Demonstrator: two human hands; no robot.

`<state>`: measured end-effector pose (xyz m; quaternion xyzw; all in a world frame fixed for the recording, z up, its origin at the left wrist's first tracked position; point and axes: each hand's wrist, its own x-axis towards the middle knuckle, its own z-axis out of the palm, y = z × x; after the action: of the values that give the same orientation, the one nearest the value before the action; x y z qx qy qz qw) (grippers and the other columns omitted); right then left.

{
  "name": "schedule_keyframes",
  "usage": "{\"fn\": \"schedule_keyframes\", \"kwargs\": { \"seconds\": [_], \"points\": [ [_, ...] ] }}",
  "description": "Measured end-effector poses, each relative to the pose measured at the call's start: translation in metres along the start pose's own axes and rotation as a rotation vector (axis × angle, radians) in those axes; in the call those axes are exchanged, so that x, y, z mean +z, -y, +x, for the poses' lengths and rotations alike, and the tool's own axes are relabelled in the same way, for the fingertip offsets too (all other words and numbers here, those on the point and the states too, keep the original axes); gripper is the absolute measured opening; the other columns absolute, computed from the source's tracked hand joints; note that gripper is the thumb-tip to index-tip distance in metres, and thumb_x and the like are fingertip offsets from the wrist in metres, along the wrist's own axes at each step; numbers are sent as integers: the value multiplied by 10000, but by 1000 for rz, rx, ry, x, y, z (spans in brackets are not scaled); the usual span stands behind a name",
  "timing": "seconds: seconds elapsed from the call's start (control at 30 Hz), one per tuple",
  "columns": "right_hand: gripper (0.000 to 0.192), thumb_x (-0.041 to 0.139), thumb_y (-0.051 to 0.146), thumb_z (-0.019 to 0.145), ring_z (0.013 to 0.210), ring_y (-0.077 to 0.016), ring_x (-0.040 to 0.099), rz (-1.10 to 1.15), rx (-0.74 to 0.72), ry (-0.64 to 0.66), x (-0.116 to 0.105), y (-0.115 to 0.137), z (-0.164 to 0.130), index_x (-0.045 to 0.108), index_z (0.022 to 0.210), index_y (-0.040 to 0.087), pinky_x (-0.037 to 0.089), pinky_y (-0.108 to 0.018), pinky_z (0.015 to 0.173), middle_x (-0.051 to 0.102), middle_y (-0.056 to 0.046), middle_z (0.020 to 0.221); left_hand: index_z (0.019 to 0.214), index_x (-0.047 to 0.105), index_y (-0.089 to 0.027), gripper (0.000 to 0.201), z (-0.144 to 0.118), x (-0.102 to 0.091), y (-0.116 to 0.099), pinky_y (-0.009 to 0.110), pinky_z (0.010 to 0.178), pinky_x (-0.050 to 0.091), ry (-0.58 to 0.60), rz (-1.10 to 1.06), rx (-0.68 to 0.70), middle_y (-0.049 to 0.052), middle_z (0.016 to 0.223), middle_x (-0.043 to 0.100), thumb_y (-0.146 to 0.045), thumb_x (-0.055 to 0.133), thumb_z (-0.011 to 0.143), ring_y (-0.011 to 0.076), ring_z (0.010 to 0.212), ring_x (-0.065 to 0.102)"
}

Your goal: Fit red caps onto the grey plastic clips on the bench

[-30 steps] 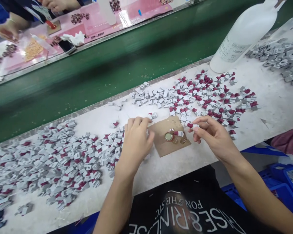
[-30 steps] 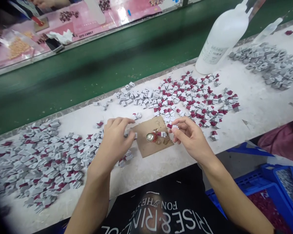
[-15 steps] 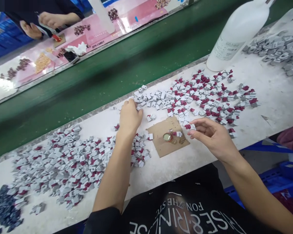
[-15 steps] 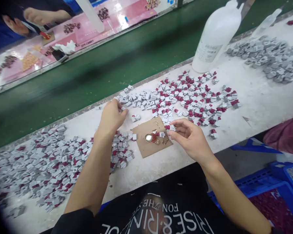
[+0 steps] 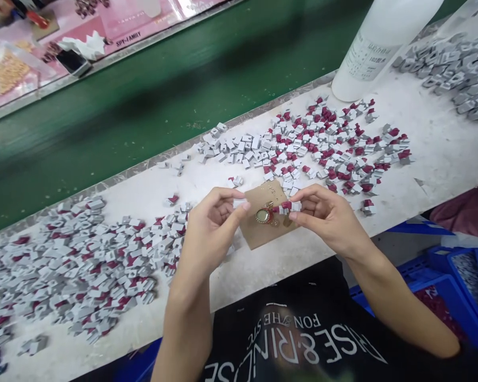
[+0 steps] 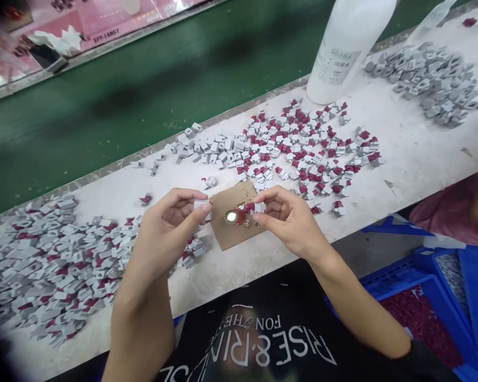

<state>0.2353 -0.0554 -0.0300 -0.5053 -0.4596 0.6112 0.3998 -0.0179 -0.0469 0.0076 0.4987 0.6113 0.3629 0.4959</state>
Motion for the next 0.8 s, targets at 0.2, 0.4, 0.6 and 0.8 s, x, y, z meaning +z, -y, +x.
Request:
{"fn": "schedule_keyframes", "kwargs": {
  "seconds": [0.2, 0.4, 0.6, 0.8],
  "points": [
    [285, 958, 463, 945, 1035, -280, 863, -8, 53, 30, 9, -1, -3, 851, 1110, 257, 741, -427, 894, 897, -88, 1112, 1089, 831, -239, 216, -13, -1, 16, 336, 843, 669, -16, -262, -131, 49, 1025, 845, -293, 942, 911, 188, 870, 800],
    [290, 968, 470, 942, 1018, -282, 869, 3, 60, 26, 18, -2, -3, 895, 1129, 260, 757, -453, 930, 901, -83, 1095, 1074, 865, -235, 189, -14, -1, 22, 332, 969, 706, -17, -456, -240, 50, 1046, 875, -270, 960, 915, 180, 928, 846],
    [206, 961, 458, 959, 966, -254, 873, 31, 32, 32, 20, -1, -4, 926, 1039, 272, 785, -406, 834, 893, -69, 1100, 1089, 898, -221, 246, -14, -1, 24, 302, 843, 723, -4, -539, -247, 76, 1036, 874, -359, 991, 908, 180, 882, 827],
    [184, 927, 435, 994, 878, -237, 872, -41, -12, -44, 20, -2, -6, 924, 1056, 262, 769, -395, 819, 904, -57, 1011, 965, 859, -227, 274, -15, 1, 30, 228, 585, 619, -56, -525, -156, 25, 842, 795, -492, 930, 974, 122, 663, 708]
  ]
}}
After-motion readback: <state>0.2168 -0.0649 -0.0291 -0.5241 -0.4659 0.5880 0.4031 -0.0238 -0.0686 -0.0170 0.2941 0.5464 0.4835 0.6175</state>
